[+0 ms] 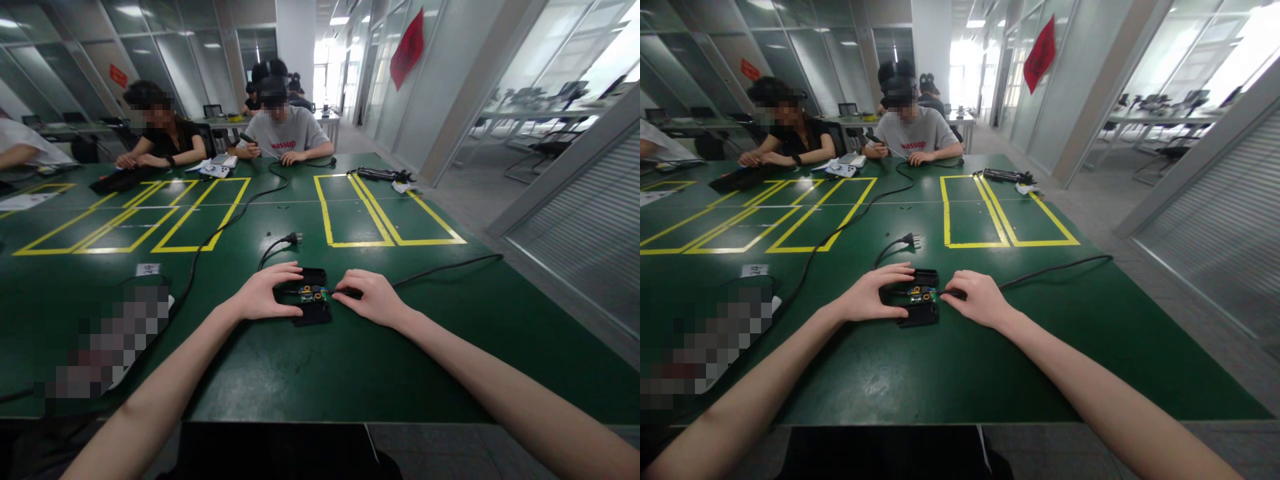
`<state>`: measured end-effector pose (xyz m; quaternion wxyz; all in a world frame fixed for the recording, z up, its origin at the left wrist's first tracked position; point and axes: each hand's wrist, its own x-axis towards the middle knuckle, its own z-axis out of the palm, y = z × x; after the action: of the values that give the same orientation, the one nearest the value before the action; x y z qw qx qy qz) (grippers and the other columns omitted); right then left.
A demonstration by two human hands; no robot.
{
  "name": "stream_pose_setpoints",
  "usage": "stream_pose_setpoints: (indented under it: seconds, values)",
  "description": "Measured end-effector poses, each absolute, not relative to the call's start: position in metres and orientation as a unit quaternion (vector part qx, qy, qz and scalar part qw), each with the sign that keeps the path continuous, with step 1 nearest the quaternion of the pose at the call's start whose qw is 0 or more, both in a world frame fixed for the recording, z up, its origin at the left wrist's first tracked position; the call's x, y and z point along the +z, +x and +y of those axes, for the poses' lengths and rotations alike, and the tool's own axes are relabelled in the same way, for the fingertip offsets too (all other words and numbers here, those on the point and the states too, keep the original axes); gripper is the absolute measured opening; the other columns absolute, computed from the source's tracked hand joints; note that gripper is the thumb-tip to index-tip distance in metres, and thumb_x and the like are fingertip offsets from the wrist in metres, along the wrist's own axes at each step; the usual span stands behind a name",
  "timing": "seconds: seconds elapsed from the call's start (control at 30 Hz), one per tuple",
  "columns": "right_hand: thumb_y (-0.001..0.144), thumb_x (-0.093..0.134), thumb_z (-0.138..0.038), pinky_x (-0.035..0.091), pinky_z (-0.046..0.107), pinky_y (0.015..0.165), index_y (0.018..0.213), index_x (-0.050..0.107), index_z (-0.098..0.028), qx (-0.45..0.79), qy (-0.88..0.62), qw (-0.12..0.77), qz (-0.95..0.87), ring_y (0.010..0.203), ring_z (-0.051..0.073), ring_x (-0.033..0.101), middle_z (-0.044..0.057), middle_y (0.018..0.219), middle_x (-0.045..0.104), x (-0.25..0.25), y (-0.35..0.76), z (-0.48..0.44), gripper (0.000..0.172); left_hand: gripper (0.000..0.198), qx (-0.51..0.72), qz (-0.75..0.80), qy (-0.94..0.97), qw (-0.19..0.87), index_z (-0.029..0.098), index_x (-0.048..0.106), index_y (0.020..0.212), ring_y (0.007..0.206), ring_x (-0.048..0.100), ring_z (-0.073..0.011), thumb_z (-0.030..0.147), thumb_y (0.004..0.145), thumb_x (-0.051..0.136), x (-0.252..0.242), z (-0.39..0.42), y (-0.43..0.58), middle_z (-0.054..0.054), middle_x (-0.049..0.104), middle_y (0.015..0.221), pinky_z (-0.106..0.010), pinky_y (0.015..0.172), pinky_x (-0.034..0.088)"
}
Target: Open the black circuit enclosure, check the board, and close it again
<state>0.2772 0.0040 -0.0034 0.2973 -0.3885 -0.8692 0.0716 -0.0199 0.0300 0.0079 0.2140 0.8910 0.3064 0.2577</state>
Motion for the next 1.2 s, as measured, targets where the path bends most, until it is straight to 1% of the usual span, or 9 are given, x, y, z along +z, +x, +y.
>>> stream_pose_setpoints:
  seconds: [0.2,0.33,0.67,0.77,0.87,0.93,1.0,1.1,1.2]
  values:
    - [0.095,0.069,-0.028,0.05,0.029,0.066,0.084,0.072,-0.02,0.067,-0.389,0.293,-0.871,0.075,0.018,0.068,0.004,0.082,0.072,-0.003,0.277,0.004,0.014,0.066,0.242,0.318,0.891,0.217,0.018,0.071,0.131,0.138,0.058,-0.0335,0.051,0.075,0.086,0.008,0.03,-0.019,-0.017,0.063,0.145,-0.054,0.118,0.045]
    - [0.095,0.069,-0.028,0.051,0.029,0.067,0.085,0.073,-0.02,0.065,-0.389,0.288,-0.873,0.076,0.019,0.068,0.004,0.082,0.072,-0.003,0.277,0.005,0.013,0.065,0.239,0.329,0.894,0.19,0.02,0.071,0.13,0.136,0.06,-0.0321,0.051,0.075,0.086,0.009,0.026,-0.014,-0.015,0.064,0.144,-0.051,0.116,0.047]
    - [0.095,0.069,-0.027,0.05,0.028,0.067,0.085,0.073,-0.02,0.059,-0.38,0.292,-0.876,0.076,0.018,0.067,0.004,0.082,0.071,-0.006,0.277,0.007,0.013,0.054,0.25,0.348,0.891,0.153,0.019,0.072,0.124,0.133,0.062,-0.0312,0.05,0.081,0.081,0.007,0.02,-0.005,-0.013,0.068,0.139,-0.048,0.114,0.05]
    - [0.095,0.07,-0.028,0.049,0.028,0.067,0.085,0.073,-0.019,0.056,-0.378,0.298,-0.875,0.076,0.018,0.067,0.004,0.082,0.071,-0.007,0.278,0.007,0.013,0.045,0.283,0.328,0.887,0.163,0.019,0.074,0.119,0.131,0.062,-0.0295,0.046,0.084,0.079,0.013,0.022,-0.007,-0.013,0.071,0.132,-0.046,0.113,0.05]
    - [0.096,0.069,-0.03,0.05,0.029,0.068,0.087,0.074,-0.02,0.061,-0.374,0.298,-0.876,0.077,0.018,0.068,0.004,0.083,0.071,-0.007,0.279,0.008,0.015,0.024,0.289,0.348,0.877,0.16,0.021,0.076,0.104,0.114,0.067,-0.0261,0.035,0.085,0.076,0.021,0.025,-0.015,-0.01,0.073,0.117,-0.041,0.102,0.054]
    - [0.097,0.068,-0.031,0.051,0.029,0.069,0.088,0.076,-0.02,0.066,-0.369,0.295,-0.879,0.078,0.018,0.068,0.005,0.085,0.072,-0.007,0.28,0.009,0.017,0.015,0.241,0.359,0.881,0.192,0.02,0.076,0.095,0.093,0.07,-0.021,0.028,0.083,0.074,0.025,0.027,-0.019,-0.006,0.074,0.1,-0.034,0.087,0.057]
    - [0.099,0.066,-0.033,0.052,0.03,0.069,0.088,0.077,-0.02,0.07,-0.364,0.292,-0.882,0.078,0.019,0.069,0.005,0.086,0.072,-0.006,0.28,0.009,0.02,0.011,0.218,0.369,0.876,0.22,0.018,0.076,0.089,0.079,0.067,-0.0172,0.024,0.081,0.072,0.027,0.028,-0.022,-0.004,0.071,0.089,-0.029,0.075,0.055]
    - [0.1,0.064,-0.034,0.054,0.03,0.07,0.09,0.078,-0.02,0.069,-0.361,0.289,-0.884,0.079,0.019,0.07,0.005,0.086,0.073,-0.005,0.281,0.009,0.022,0.01,0.216,0.378,0.867,0.242,0.017,0.077,0.085,0.07,0.063,-0.0143,0.021,0.081,0.069,0.026,0.028,-0.022,-0.003,0.067,0.081,-0.025,0.067,0.051]
    - [0.101,0.062,-0.035,0.055,0.031,0.071,0.092,0.079,-0.021,0.064,-0.361,0.296,-0.882,0.08,0.019,0.07,0.006,0.087,0.073,-0.005,0.281,0.009,0.024,0.011,0.233,0.382,0.859,0.249,0.016,0.077,0.084,0.07,0.061,-0.0138,0.023,0.081,0.069,0.027,0.028,-0.02,-0.002,0.066,0.079,-0.025,0.066,0.048]
